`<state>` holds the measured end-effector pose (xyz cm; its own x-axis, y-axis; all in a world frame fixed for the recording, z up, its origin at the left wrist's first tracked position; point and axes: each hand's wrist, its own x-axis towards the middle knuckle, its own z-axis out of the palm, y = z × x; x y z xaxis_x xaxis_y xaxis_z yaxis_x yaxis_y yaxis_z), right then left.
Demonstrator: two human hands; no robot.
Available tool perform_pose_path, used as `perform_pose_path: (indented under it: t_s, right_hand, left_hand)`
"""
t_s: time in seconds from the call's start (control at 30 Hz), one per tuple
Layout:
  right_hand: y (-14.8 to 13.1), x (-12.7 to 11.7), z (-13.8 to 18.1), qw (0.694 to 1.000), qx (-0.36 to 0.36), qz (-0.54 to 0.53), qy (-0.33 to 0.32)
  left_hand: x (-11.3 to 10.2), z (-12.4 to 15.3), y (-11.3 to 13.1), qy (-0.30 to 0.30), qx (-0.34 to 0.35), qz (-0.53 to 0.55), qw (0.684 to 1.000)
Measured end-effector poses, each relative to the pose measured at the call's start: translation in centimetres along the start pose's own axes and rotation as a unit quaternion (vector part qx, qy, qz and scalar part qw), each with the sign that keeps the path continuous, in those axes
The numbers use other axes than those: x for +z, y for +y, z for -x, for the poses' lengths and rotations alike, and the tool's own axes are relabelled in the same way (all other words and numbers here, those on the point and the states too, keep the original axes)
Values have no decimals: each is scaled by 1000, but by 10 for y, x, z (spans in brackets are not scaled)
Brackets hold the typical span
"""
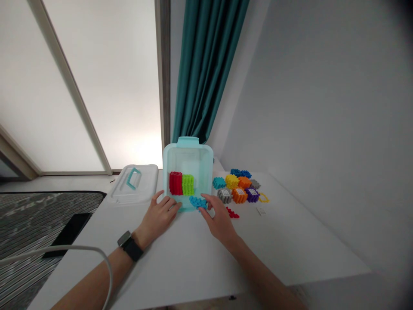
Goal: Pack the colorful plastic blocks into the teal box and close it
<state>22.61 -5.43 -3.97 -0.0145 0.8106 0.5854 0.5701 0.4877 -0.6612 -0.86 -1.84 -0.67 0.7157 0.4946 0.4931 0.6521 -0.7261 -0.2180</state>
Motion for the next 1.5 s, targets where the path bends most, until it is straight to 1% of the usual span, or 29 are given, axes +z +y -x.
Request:
perform_pose_path:
  t_s: [0.13, 0.27, 0.4, 0.5, 0.6, 0.67, 0.73, 0.77, 0.83, 0.9, 0.93, 0.97, 1.07, 1.13, 1.2, 1.33, 1.43, 1.5]
  right_hand:
    - [4, 5, 6, 999, -29, 24, 20]
    - [6, 5, 6, 998, -44, 37, 17]
    - [7, 1, 3, 994, -98, 49, -9]
    - [4, -4, 0, 988, -142, 48, -39]
    - [-1, -9, -4, 983, -167, 46, -66]
    - [-3, -13, -8, 981, -174, 44, -70]
    - [-2, -16, -12, 983, -175, 32, -52]
    - [-1, -17, -15, 985, -167, 22, -30]
    - [4, -19, -24, 991, -124, -5, 46]
    - [9, -20, -35, 990, -45, -33, 126]
    - [12, -19, -40, 987, -4, -46, 152]
    - [14, -17, -44, 985, 30, -58, 160]
    - [20, -8, -49, 983, 81, -92, 136]
    - [23, 0, -46, 983, 94, -111, 113]
    - [26, 7, -42, 983, 104, -126, 90]
    - [31, 14, -35, 982, 106, -140, 69]
    - [33, 16, -33, 983, 95, -145, 66]
    - [33, 17, -32, 983, 90, -147, 62]
  left_hand:
    - [-8, -3, 0, -6, -3, 4, 1000]
    - [-15, -7, 2, 5, -25, 32, 999]
    - [-18, -14, 8, 16, -62, 119, 991]
    - [-18, -22, 15, 0, -62, 196, 979]
    - [-18, -27, 21, -20, -63, 251, 966]
    - [-18, -29, 24, -17, -75, 279, 957]
    - [-17, -29, 26, 0, -96, 296, 950]
    - [-16, -29, 27, 12, -110, 300, 948]
    - [-13, -30, 29, 36, -141, 300, 943]
    - [-9, -34, 30, 48, -168, 302, 937]
    - [-6, -37, 30, 48, -178, 301, 936]
    - [-4, -41, 30, 49, -187, 297, 935]
    - [3, -54, 27, 52, -202, 264, 942]
    - [7, -62, 24, 56, -204, 228, 950]
    - [11, -71, 21, 43, -201, 183, 961]
    - [19, -83, 20, -1, -187, 98, 978]
    - [25, -85, 25, -5, -173, 60, 983]
    - [29, -82, 29, -9, -167, 54, 985]
